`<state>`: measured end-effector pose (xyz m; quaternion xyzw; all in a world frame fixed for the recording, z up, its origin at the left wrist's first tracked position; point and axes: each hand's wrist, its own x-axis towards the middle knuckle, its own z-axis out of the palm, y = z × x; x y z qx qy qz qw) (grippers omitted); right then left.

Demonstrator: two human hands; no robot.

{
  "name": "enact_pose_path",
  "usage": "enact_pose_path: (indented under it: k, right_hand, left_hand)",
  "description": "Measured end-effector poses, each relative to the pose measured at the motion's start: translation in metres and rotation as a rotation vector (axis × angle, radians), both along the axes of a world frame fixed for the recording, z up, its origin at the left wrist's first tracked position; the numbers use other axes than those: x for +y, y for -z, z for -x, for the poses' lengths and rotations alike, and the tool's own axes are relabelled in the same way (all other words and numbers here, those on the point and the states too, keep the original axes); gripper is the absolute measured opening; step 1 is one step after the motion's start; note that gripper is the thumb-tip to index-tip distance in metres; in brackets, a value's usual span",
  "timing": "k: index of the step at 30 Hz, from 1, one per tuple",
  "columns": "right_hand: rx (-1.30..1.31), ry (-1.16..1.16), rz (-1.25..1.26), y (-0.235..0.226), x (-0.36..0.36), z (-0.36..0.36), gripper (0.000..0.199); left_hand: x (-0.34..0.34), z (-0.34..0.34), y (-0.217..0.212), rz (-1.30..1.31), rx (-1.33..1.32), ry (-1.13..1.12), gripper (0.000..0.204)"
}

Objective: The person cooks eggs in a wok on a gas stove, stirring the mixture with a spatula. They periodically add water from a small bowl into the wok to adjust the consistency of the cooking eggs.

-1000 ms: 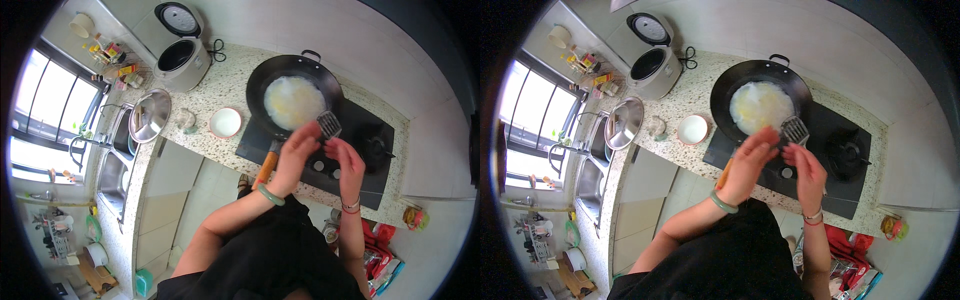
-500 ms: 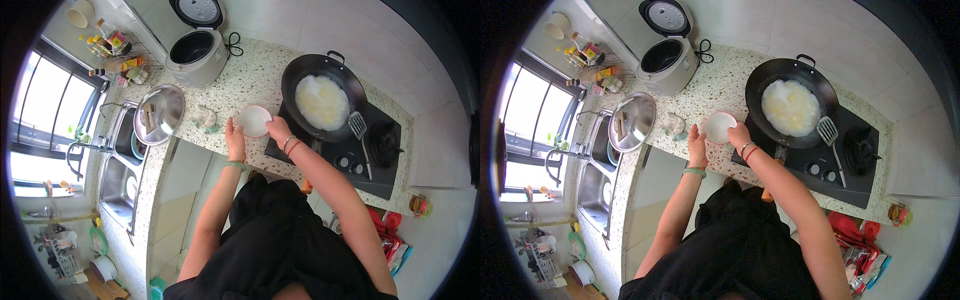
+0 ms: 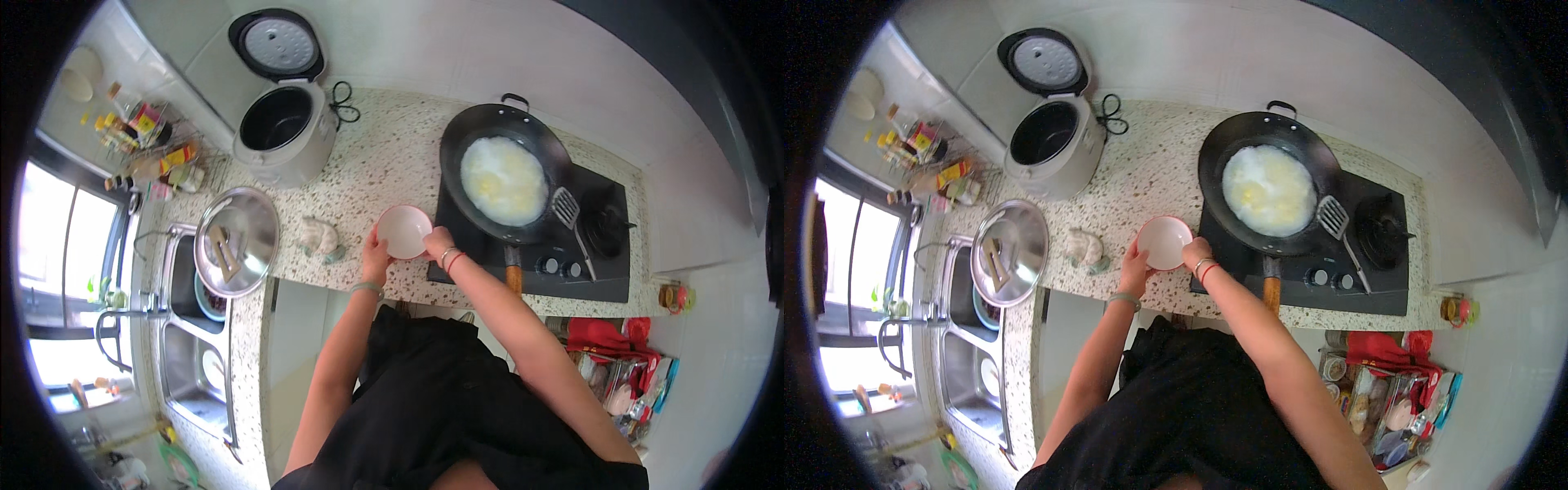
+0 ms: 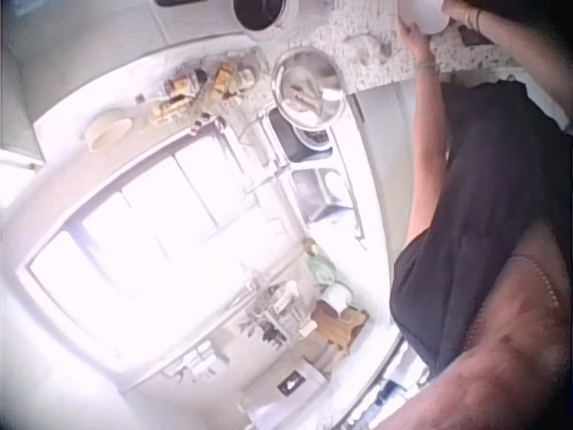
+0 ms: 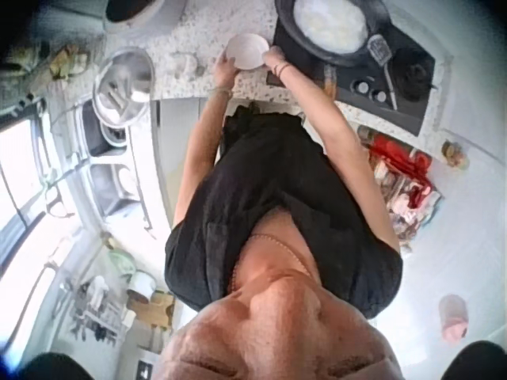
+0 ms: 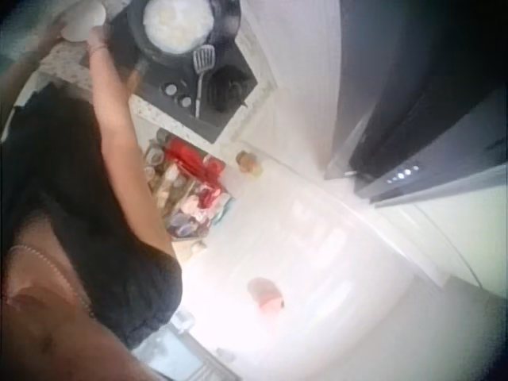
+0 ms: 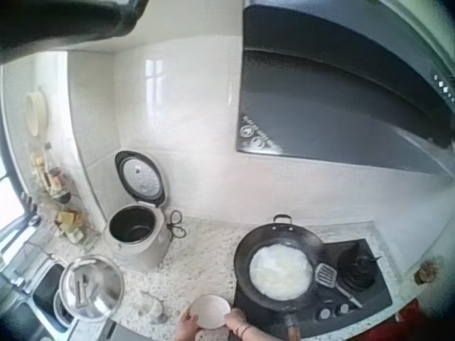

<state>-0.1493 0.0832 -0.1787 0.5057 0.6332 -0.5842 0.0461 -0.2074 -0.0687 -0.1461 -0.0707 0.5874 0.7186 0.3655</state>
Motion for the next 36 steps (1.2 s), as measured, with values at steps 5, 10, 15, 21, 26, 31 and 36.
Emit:
enact_pose_path:
  k: [5,10,15,21,26,31,36]
  right_hand:
    - [0.021,-0.021,-0.090,-0.007,-0.006,0.004,0.023]
    - [0.248,-0.029,0.253,-0.079,-0.011,-0.004,0.026]
    - [0.515,0.042,0.416,-0.150,-0.014,-0.029,0.027]
    - [0.836,0.092,0.555,-0.190,-0.006,-0.055,0.032]
    - [0.973,0.257,0.538,-0.198,0.005,-0.072,0.032]
    - [1.006,0.326,0.475,-0.201,0.022,-0.090,0.034]
    - [0.904,0.358,0.430,-0.206,0.036,-0.105,0.035]
  left_hand:
    - [-0.003,0.005,-0.011,0.064,0.017,0.004,0.046]
    - [-0.022,0.011,-0.058,-0.023,0.077,0.000,0.043]
    - [-0.025,0.009,-0.128,-0.068,0.112,0.065,0.046]
    - [-0.005,0.001,-0.169,-0.204,0.148,0.051,0.049]
    - [0.025,-0.009,-0.195,-0.213,0.202,0.121,0.050]
    - [0.061,-0.022,-0.202,-0.181,0.227,0.174,0.047]
    - [0.092,-0.036,-0.208,-0.123,0.277,0.203,0.046]
